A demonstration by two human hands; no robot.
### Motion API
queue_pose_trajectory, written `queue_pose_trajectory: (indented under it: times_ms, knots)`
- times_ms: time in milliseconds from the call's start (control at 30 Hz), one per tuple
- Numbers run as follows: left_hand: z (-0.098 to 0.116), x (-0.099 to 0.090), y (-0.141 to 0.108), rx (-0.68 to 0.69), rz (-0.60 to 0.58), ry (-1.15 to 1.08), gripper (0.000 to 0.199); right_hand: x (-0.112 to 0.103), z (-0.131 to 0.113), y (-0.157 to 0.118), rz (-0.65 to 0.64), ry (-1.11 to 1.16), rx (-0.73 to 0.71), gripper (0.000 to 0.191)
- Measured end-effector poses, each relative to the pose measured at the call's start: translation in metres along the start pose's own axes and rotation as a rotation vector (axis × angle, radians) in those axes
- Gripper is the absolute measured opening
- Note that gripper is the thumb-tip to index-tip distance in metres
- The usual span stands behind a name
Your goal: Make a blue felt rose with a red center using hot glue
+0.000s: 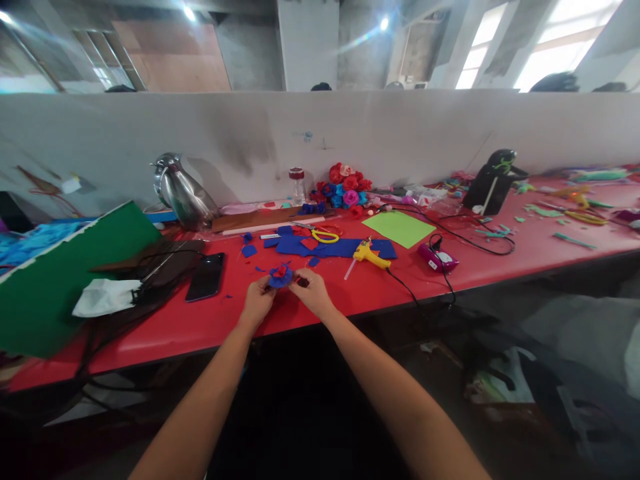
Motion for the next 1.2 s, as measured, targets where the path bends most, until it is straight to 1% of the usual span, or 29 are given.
queue_pose_trajectory:
  times_ms: [167,400,633,867,967,1200]
  knots:
    - [0.002,0.000,-0.001,0.035,-0.035,0.009,0.016,0.000,0.002,-0.001,0.018,0.024,-0.013,0.012]
    - [0.004,0.001,-0.002,0.078,-0.094,0.019,0.020,-0.001,0.002,-0.005,-0.013,0.056,-0.011,0.016]
    - [0.008,-0.001,-0.002,0.093,-0.101,0.052,0.020,0.000,-0.001,-0.006,-0.023,0.089,-0.025,0.024]
    - [0.009,0.000,-0.002,0.085,-0.068,0.088,0.023,0.004,-0.006,-0.008,-0.042,0.073,-0.015,0.032]
    - [0.010,0.000,-0.003,0.089,-0.060,0.090,0.024,0.004,-0.005,-0.007,-0.041,0.055,-0.004,0.029]
    - [0.012,0.001,-0.004,0.087,-0.067,0.076,0.025,0.001,0.003,-0.005,0.016,0.021,0.004,0.011]
Point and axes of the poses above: each hand's wrist, its own y-axis towards the middle knuckle, its own x-axis out of the palm, z = x × y, the point moved 2 cm from there along y, towards the middle knuckle, and after that the axes turned 5 degrees about -z, right-handed, at the moved point
